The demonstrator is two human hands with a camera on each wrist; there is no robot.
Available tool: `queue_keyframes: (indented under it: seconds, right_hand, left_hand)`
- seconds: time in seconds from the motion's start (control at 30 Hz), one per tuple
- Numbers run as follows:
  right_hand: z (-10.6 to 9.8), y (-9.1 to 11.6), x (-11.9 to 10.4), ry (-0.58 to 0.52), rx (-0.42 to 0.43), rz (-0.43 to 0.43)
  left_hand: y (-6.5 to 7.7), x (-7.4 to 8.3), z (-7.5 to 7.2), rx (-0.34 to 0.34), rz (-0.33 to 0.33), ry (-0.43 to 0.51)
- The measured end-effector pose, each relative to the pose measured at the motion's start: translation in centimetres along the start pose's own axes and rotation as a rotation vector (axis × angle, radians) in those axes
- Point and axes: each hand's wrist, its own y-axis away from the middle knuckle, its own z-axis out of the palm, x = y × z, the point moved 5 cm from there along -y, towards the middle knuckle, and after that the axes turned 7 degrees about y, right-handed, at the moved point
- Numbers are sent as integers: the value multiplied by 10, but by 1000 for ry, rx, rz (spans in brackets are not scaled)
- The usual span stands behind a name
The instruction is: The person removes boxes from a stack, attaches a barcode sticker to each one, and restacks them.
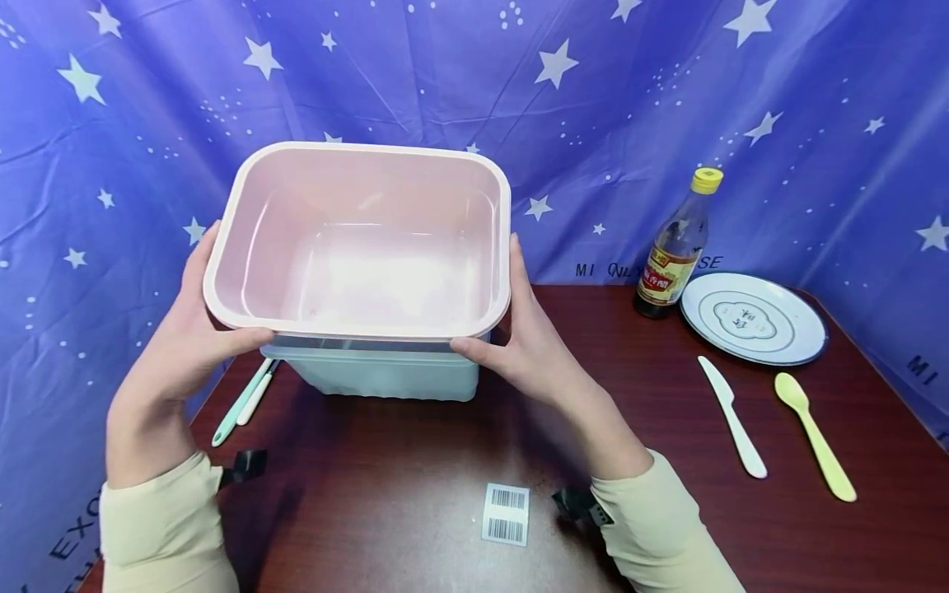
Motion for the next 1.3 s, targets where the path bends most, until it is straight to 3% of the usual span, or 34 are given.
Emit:
queue_keyframes:
  seconds: [0.23, 0.47, 0.7, 0.87, 1.07, 1.3]
  right_hand:
    - [-14, 6, -18, 149, 34, -3]
    - [-35, 18, -25, 250, 68, 54]
    - [-59, 29, -31, 258, 120, 66]
    - [-69, 38, -32, 206, 124, 70]
    - [-81, 51, -31, 301, 136, 98]
    - [-96, 62, -35, 275, 152, 81]
  left_hand:
    - [1, 14, 14, -40, 86, 72]
    - [-3, 10, 34, -9, 49, 46]
    - [-12, 4, 64, -76, 134, 101]
    - [-14, -3, 77, -93, 108, 88]
    - [-15, -9, 88, -102, 77, 78]
    - [-17, -14, 107, -128, 97, 101]
